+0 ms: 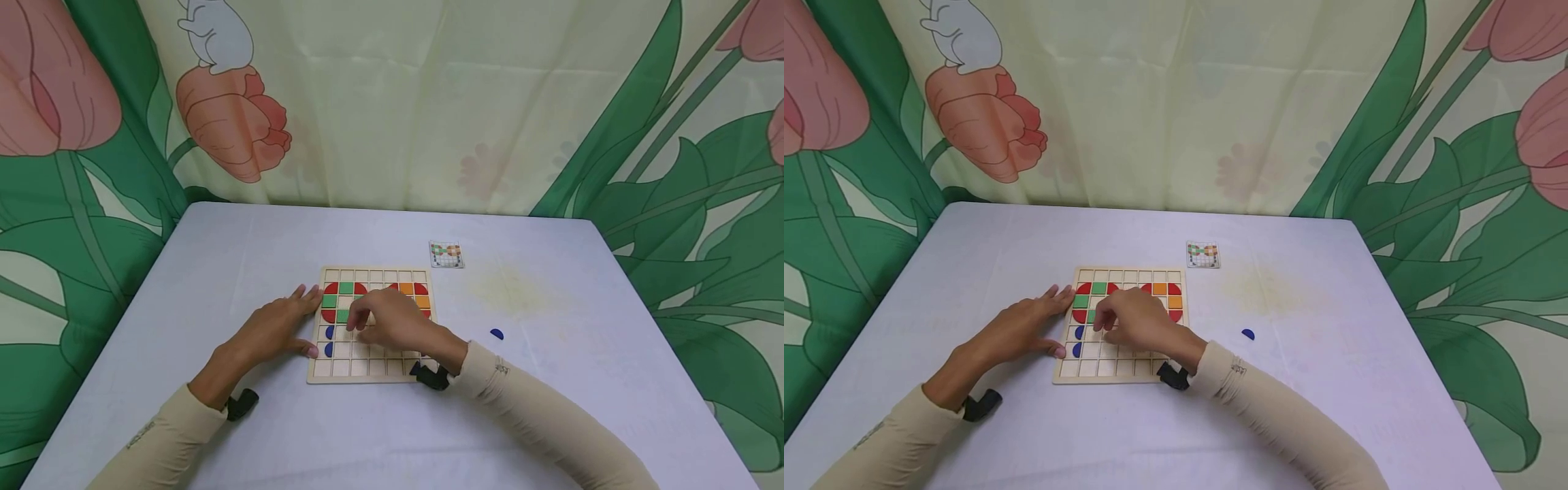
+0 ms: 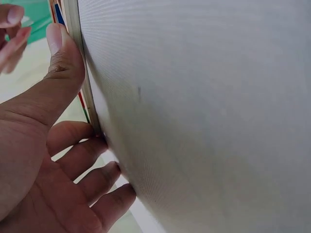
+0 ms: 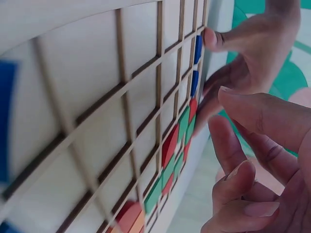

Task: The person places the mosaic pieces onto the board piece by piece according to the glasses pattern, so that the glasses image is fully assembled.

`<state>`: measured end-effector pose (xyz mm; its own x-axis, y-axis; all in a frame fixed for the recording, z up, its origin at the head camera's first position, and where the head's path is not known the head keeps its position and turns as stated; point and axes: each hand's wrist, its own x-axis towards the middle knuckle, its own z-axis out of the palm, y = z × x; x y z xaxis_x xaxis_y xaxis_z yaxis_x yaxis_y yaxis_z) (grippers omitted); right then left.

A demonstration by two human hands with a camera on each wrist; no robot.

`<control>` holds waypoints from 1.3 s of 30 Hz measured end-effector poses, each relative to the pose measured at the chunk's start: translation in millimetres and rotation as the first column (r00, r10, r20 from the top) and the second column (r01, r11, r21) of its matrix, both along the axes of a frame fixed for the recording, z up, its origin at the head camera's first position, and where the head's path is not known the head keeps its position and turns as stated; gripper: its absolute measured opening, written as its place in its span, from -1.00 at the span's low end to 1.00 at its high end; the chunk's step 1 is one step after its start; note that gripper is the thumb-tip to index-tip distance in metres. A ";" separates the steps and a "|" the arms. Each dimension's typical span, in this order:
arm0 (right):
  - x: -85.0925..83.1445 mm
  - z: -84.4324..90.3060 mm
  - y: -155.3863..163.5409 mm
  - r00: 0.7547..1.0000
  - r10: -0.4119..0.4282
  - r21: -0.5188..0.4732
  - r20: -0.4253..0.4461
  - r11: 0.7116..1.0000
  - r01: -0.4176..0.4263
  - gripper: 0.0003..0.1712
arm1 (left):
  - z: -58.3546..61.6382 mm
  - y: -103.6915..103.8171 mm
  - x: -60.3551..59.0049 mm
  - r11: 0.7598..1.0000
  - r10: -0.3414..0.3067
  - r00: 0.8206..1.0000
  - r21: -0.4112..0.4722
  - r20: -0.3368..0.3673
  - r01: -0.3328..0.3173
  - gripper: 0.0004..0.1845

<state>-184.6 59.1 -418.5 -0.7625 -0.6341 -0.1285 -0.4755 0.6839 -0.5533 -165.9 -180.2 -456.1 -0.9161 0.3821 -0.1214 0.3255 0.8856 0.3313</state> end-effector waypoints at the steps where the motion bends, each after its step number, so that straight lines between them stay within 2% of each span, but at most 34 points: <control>1: 0.0 -0.2 3.8 1.000 -0.010 -0.003 -0.001 1.000 0.010 -0.88 | -0.2 0.0 0.1 1.000 0.001 1.000 -0.001 -0.004 -0.001 0.20; 13: 1.1 1.1 57.1 0.988 -0.153 -0.051 0.005 0.987 0.154 -0.86 | -0.5 0.2 1.8 1.000 0.006 1.000 -0.008 -0.029 -0.006 0.20; 17: 0.8 3.4 74.4 0.976 -0.219 -0.022 0.022 0.975 0.219 -0.82 | -0.5 0.5 1.6 1.000 0.007 0.999 -0.006 -0.031 -0.008 0.19; 28: -0.7 2.0 124.6 0.942 -0.335 0.035 0.009 0.942 0.335 -0.80 | 0.4 1.3 0.9 1.000 0.005 1.000 -0.004 -0.022 -0.005 0.19; 39: -2.8 -4.1 171.1 0.908 -0.418 0.100 -0.022 0.903 0.418 -0.76 | 1.9 1.7 1.8 1.000 0.013 1.000 -0.007 -0.014 -0.013 0.19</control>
